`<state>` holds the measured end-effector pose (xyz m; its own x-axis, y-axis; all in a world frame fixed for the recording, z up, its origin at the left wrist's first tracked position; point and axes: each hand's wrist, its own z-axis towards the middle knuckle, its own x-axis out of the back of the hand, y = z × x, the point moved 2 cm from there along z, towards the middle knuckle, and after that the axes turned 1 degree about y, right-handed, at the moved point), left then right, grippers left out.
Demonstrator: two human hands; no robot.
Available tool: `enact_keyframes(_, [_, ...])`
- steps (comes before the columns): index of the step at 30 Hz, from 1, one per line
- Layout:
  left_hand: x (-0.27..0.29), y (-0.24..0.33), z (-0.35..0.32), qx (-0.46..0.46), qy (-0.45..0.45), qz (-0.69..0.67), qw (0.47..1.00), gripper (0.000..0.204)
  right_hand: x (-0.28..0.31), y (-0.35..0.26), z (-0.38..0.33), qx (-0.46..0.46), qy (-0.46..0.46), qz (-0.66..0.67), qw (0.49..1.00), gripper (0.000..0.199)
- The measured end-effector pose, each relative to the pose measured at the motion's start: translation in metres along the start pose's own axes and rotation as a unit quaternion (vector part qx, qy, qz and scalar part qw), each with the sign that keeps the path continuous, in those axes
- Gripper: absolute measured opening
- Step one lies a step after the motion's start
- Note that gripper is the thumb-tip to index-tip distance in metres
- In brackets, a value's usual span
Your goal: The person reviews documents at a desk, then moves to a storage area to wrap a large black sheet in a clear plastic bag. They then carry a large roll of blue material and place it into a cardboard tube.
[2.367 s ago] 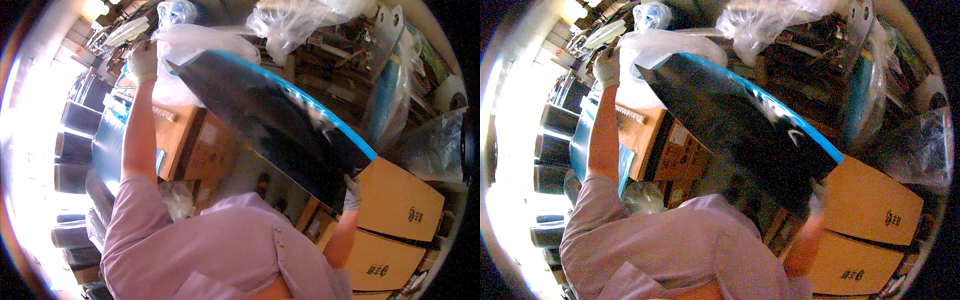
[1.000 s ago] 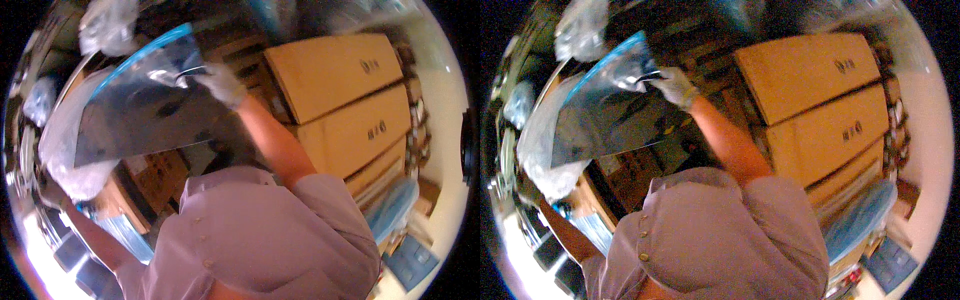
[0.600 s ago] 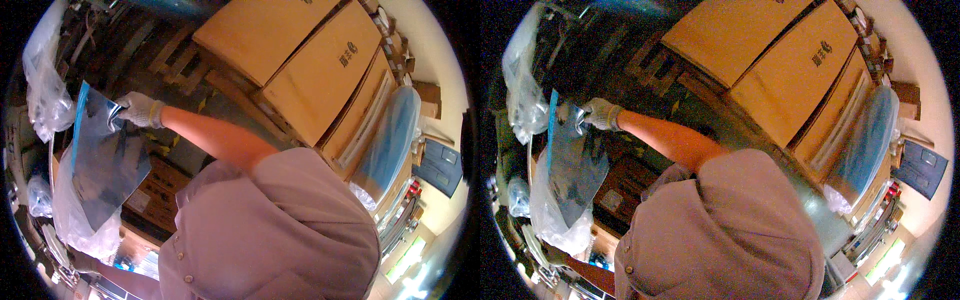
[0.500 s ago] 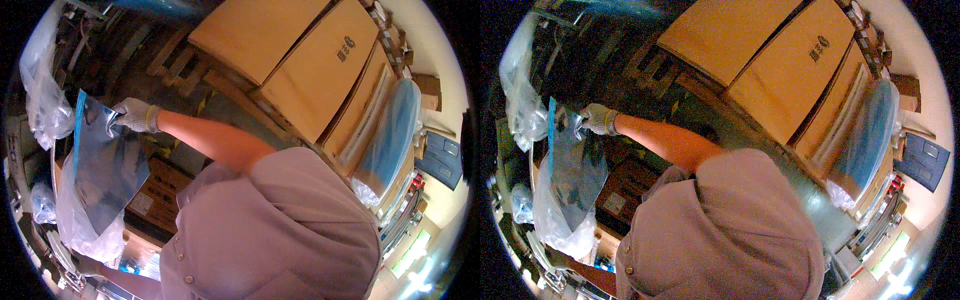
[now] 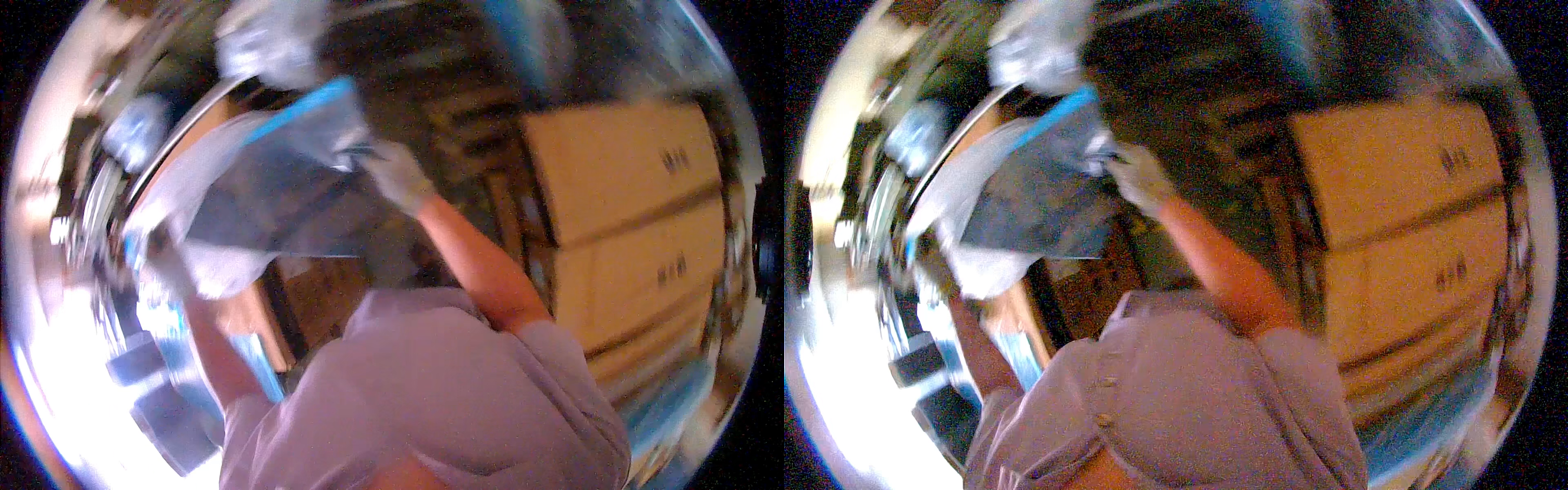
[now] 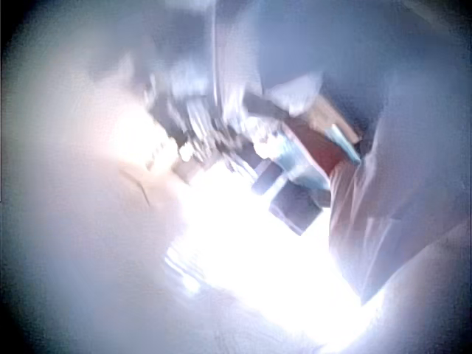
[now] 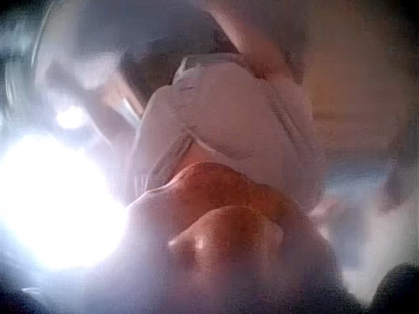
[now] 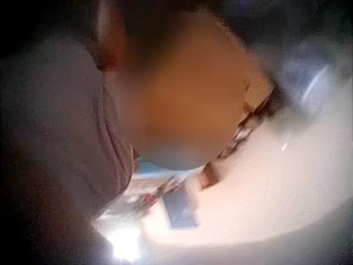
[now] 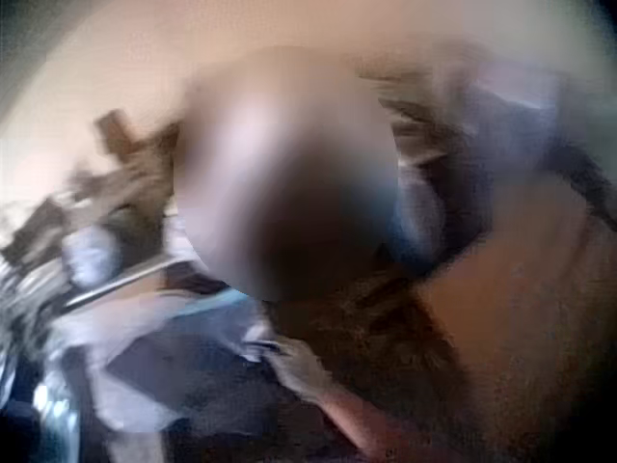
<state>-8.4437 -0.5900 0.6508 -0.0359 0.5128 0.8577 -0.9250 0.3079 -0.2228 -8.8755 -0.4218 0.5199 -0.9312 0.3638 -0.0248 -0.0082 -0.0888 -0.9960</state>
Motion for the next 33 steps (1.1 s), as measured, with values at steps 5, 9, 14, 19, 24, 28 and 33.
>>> enact_keyframes(5, [0.049, 0.069, -0.011, 0.167, 0.055, -0.329, 0.928, 0.011, -0.049, 0.016, 0.012, -0.098, -0.044, -0.044, 0.993, 0.03])
enact_keyframes(9, [0.038, 0.082, -0.051, 0.152, 0.095, -0.272, 0.945, 0.008, -0.08, 0.032, 0.032, -0.12, 0.026, 0.197, 0.973, 0.025])
enact_keyframes(14, [0.026, 0.111, -0.059, 0.188, 0.055, -0.334, 0.922, 0.011, -0.197, 0.061, 0.06, -0.094, -0.11, 0.014, 0.989, 0.022])
enact_keyframes(19, [0.014, 0.101, -0.075, 0.189, 0.04, -0.311, 0.931, 0.014, -0.259, 0.11, 0.092, -0.115, -0.194, 0.015, 0.974, 0.035])
enact_keyframes(24, [0.007, 0.08, -0.087, 0.275, 0.034, -0.35, 0.895, 0.015, -0.271, 0.117, 0.124, -0.143, -0.218, 0.04, 0.965, 0.034])
enact_keyframes(28, [0.02, 0.066, -0.05, 0.311, 0.089, -0.385, 0.864, 0.012, -0.344, 0.123, 0.161, -0.106, -0.255, 0.038, 0.96, 0.032])
enact_keyframes(33, [0.026, 0.051, -0.028, 0.369, 0.063, -0.367, 0.852, 0.015, -0.402, 0.135, 0.187, -0.112, -0.315, 0.042, 0.942, 0.029])
